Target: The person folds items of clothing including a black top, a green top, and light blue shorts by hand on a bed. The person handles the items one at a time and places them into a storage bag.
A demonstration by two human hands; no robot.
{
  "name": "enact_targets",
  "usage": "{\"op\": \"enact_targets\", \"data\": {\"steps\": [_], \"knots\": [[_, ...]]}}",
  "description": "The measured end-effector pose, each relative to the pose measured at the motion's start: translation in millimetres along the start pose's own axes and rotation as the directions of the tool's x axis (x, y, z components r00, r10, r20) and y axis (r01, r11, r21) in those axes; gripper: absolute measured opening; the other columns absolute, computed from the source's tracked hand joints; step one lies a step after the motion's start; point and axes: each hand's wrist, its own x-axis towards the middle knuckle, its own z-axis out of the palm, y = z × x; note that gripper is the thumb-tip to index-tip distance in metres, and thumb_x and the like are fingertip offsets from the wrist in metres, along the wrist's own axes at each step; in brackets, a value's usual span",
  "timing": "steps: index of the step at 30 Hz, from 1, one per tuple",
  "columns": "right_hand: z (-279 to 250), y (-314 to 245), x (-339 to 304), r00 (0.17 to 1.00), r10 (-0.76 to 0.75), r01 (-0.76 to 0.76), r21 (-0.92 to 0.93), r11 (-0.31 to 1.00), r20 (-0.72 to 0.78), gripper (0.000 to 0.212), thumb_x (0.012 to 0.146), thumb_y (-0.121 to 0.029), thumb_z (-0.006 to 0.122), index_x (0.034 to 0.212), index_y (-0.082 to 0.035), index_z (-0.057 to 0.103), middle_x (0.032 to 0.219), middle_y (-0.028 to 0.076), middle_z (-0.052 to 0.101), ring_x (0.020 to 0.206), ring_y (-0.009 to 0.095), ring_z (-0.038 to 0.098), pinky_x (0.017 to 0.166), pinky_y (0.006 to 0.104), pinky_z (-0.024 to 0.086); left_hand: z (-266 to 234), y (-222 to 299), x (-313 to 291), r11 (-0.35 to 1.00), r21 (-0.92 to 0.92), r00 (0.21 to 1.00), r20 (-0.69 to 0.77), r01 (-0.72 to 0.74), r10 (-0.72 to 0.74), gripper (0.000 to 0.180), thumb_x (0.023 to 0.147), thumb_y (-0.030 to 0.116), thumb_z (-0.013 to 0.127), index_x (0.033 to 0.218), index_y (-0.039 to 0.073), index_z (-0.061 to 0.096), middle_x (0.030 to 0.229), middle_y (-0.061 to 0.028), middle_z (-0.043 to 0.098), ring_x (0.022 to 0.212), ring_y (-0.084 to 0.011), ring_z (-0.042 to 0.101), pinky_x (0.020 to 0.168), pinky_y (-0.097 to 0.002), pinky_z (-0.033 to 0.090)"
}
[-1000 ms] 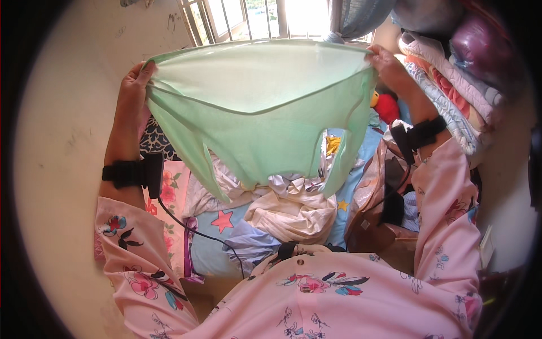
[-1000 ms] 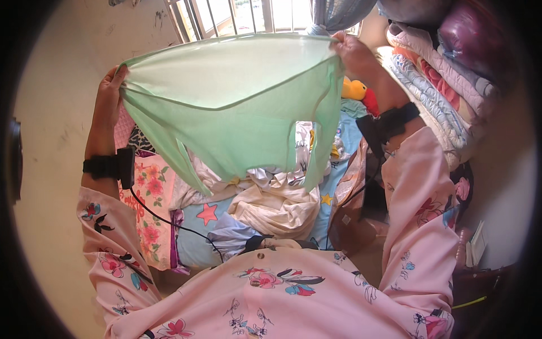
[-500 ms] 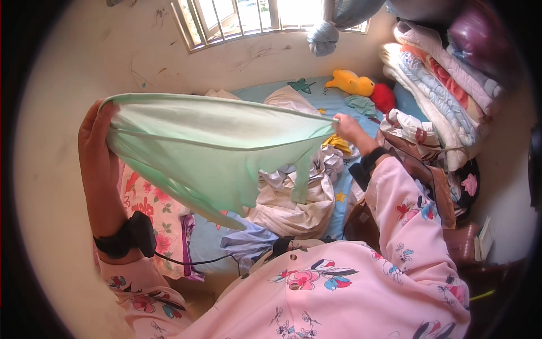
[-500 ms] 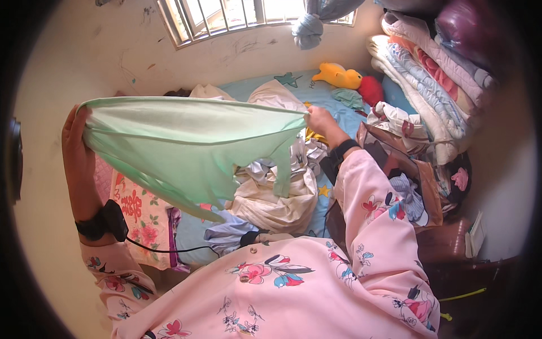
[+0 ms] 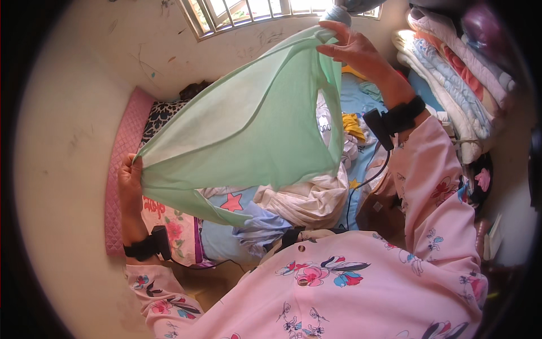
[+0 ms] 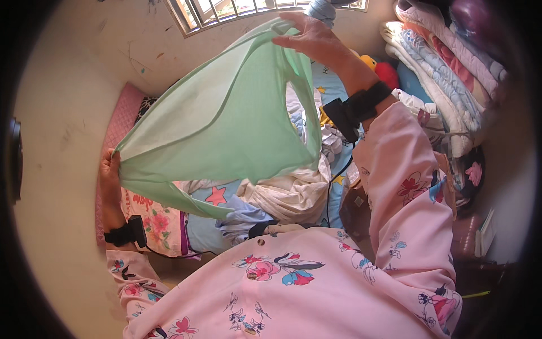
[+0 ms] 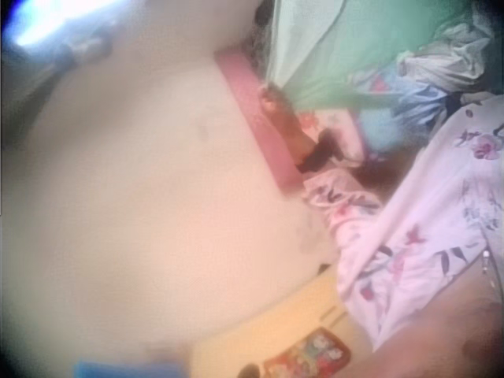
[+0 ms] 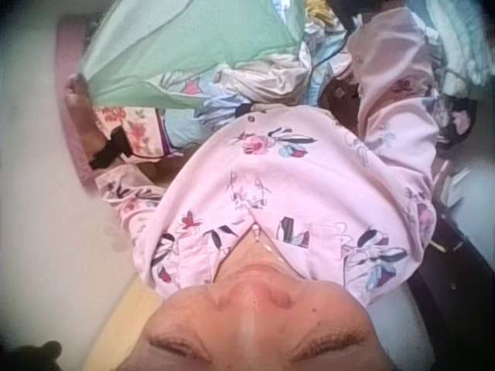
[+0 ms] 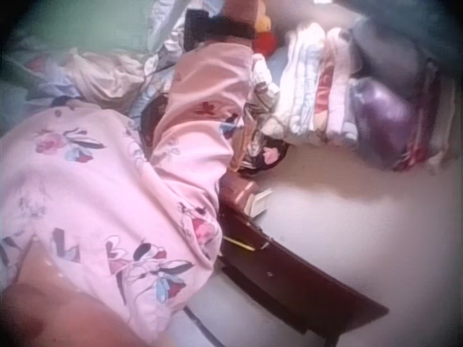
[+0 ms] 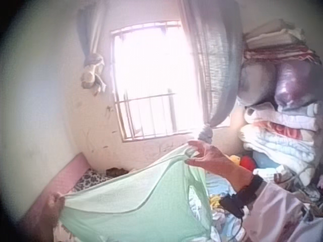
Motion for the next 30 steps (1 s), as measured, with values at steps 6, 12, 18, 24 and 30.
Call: {"op": "enact_targets", "data": {"steps": [6,12,18,24,30], "knots": [[-15,18,8,0.953,-0.288,0.209,-0.473,0.856,-0.099,0.029,0.072,-0.022,0.058,0.098,-0.009,0.056,0.08,0.011,0.06,0.074,0.022,0.06,0.065,0.0313,0.046,35,25,-12,0.992,0.059,0.961,0.258,-0.115,0.096,0.03,0.069,0.02,0.067,0.09,0.002,0.055,0.073,0.0024,0.055,0.064,-0.0059,0.049,0.057,-0.0198,0.04],[3,80,-86,0.996,-0.08,0.055,-0.479,0.876,-0.032,0.019,0.074,-0.021,0.058,0.084,-0.005,0.056,0.07,0.013,0.058,0.065,0.025,0.058,0.058,0.0314,0.044,55,-51,-62,0.698,0.694,0.914,0.379,-0.179,-0.142,0.013,0.064,0.009,0.062,0.077,0.008,0.059,0.071,-0.0102,0.056,0.063,-0.0251,0.055,0.055,-0.0308,0.043],[24,182,-289,0.851,0.463,-0.206,-0.655,0.727,0.246,0.015,0.066,-0.015,0.061,0.078,-0.008,0.06,0.072,0.015,0.058,0.069,0.03,0.056,0.061,0.0375,0.044,99,-190,-187,0.626,0.756,0.838,0.457,-0.189,-0.298,0.015,0.063,0.005,0.053,0.075,0.013,0.057,0.072,-0.0087,0.056,0.07,-0.029,0.055,0.058,-0.0373,0.043],[53,197,-382,0.629,0.668,-0.201,-0.747,0.633,0.397,0.013,0.064,-0.011,0.058,0.078,-0.011,0.061,0.074,0.014,0.058,0.071,0.03,0.056,0.063,0.0383,0.044,120,-225,-278,0.571,0.821,0.7,0.418,-0.017,-0.579,0.016,0.063,0.006,0.053,0.078,0.012,0.056,0.074,-0.0107,0.057,0.074,-0.0297,0.055,0.061,-0.0393,0.043],[61,193,-379,0.519,0.732,-0.068,-0.832,0.55,0.442,0.013,0.062,-0.014,0.062,0.073,-0.008,0.059,0.075,0.014,0.058,0.072,0.03,0.056,0.063,0.0392,0.045,126,-225,-295,0.505,0.863,0.665,0.378,-0.002,-0.644,0.012,0.066,0.008,0.052,0.077,0.011,0.055,0.075,-0.0121,0.058,0.073,-0.0303,0.056,0.06,-0.0403,0.043]]}}
